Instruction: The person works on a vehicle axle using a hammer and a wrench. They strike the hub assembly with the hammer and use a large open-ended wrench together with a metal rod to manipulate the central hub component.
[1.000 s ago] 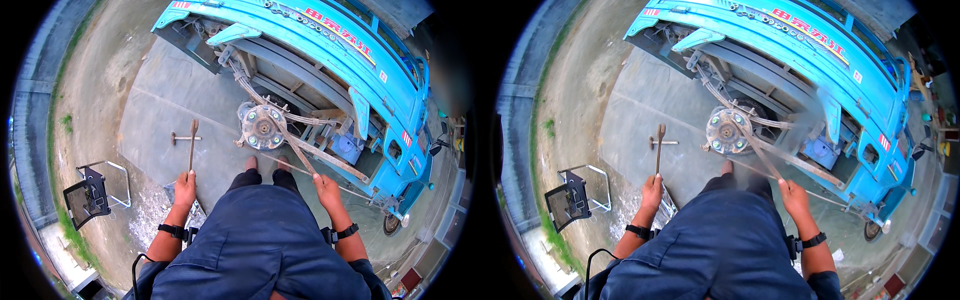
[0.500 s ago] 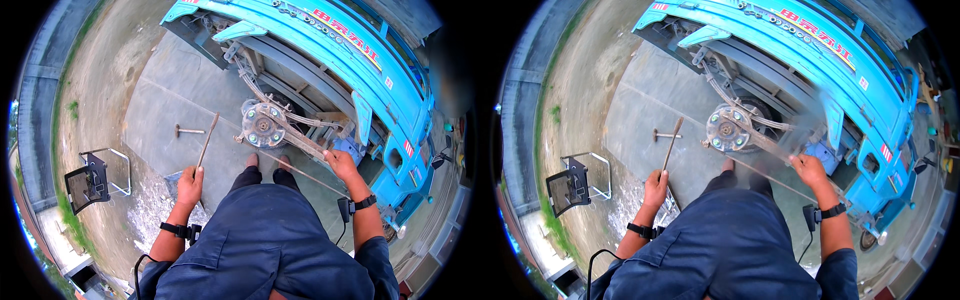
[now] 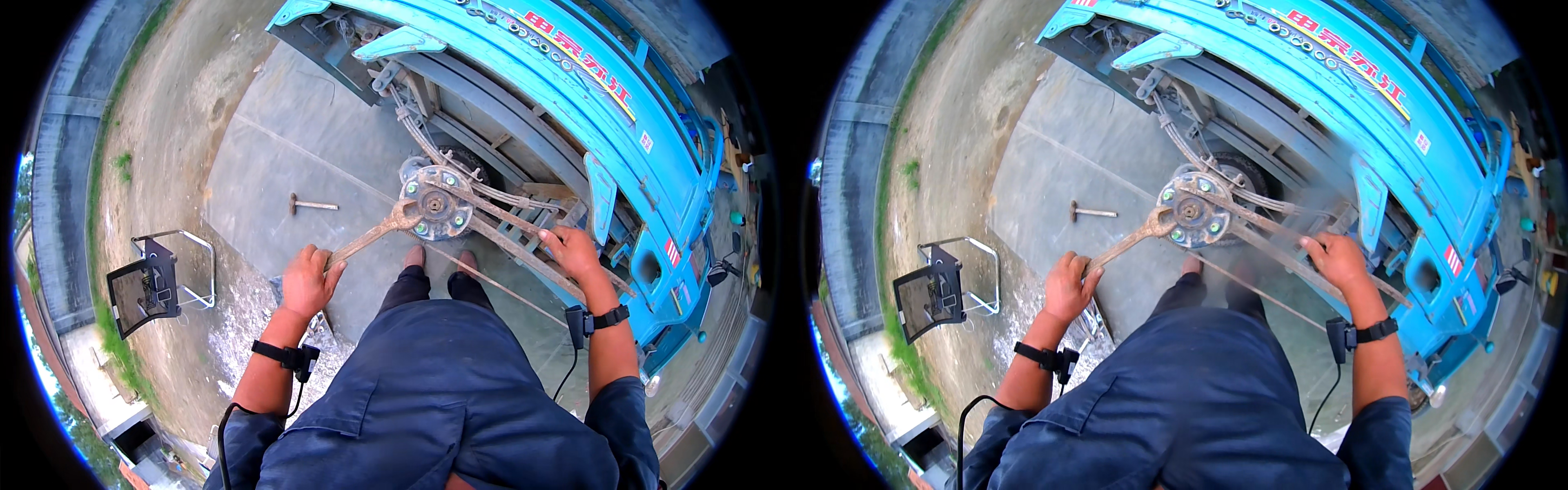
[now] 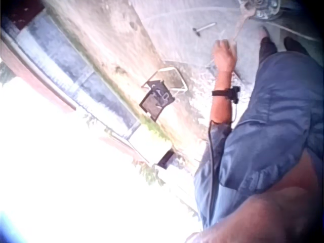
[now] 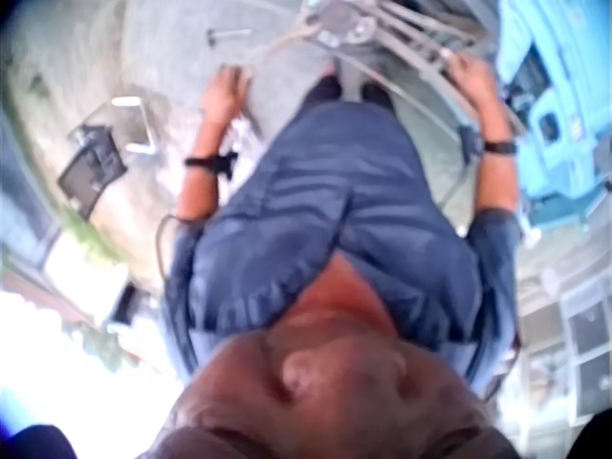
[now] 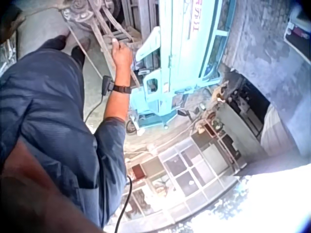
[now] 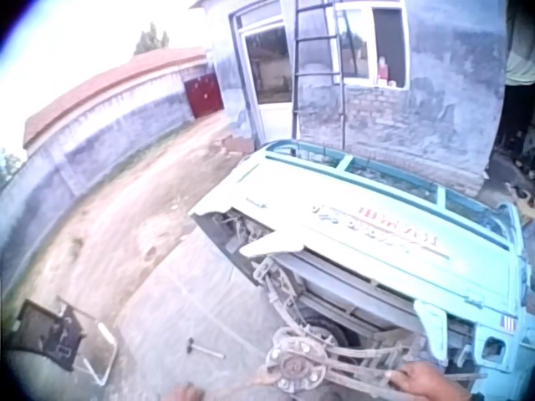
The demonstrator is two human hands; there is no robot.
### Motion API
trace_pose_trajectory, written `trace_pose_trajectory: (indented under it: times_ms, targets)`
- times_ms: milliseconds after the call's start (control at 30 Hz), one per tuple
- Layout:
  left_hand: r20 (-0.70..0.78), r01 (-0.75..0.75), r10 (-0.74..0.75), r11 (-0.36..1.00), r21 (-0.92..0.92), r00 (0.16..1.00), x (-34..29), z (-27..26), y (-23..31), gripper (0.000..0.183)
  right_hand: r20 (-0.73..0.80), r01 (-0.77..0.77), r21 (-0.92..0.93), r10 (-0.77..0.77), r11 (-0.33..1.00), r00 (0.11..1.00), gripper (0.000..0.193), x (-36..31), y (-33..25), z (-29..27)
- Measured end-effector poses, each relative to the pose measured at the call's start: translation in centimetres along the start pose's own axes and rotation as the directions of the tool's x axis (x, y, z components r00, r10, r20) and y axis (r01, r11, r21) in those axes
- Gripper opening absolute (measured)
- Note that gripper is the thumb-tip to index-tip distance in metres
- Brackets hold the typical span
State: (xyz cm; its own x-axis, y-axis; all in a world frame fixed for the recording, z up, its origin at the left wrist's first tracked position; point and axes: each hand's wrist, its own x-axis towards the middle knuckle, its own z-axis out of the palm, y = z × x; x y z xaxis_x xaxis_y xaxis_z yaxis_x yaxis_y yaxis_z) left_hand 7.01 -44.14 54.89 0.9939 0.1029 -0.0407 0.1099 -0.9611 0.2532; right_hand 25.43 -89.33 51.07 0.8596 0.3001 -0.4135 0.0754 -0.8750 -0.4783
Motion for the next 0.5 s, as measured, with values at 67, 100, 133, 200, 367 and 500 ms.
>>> trace_pose_trajectory:
  times_ms: [67,100,133,200,367,500]
  targets:
    - [-0.017,-0.035,0.035,0.999,0.022,0.999,1.2,-0.1,0.0,0.025,-0.006,0.015,-0.013,-0.015,1.0,1.0,0.042,0.0,0.0,0.0]
    - [-0.025,-0.053,0.054,0.998,0.034,0.998,1.6,-0.1,0.0,0.025,-0.009,0.023,-0.019,-0.023,1.0,1.0,0.043,0.1,0.0,0.0]
    - [-0.037,-0.07,0.072,0.997,0.042,0.997,1.7,0.0,-0.1,0.025,-0.015,0.025,-0.031,-0.025,0.999,1.0,0.043,0.1,0.2,0.0]
    - [-0.058,-0.105,0.108,0.993,0.062,0.992,1.7,-0.1,-0.1,0.025,-0.023,0.029,-0.054,-0.03,0.998,0.999,0.044,0.2,0.5,0.3]
    - [-0.109,-0.087,0.095,0.993,0.077,0.989,0.6,0.2,1.0,0.026,-0.069,0.048,-0.089,-0.055,0.995,0.996,0.043,-0.1,0.2,0.4]
    - [-0.107,-0.041,0.047,0.998,0.051,0.993,-0.8,1.0,1.6,0.026,-0.088,0.074,-0.125,-0.085,0.989,0.992,0.041,-0.2,0.0,0.3]
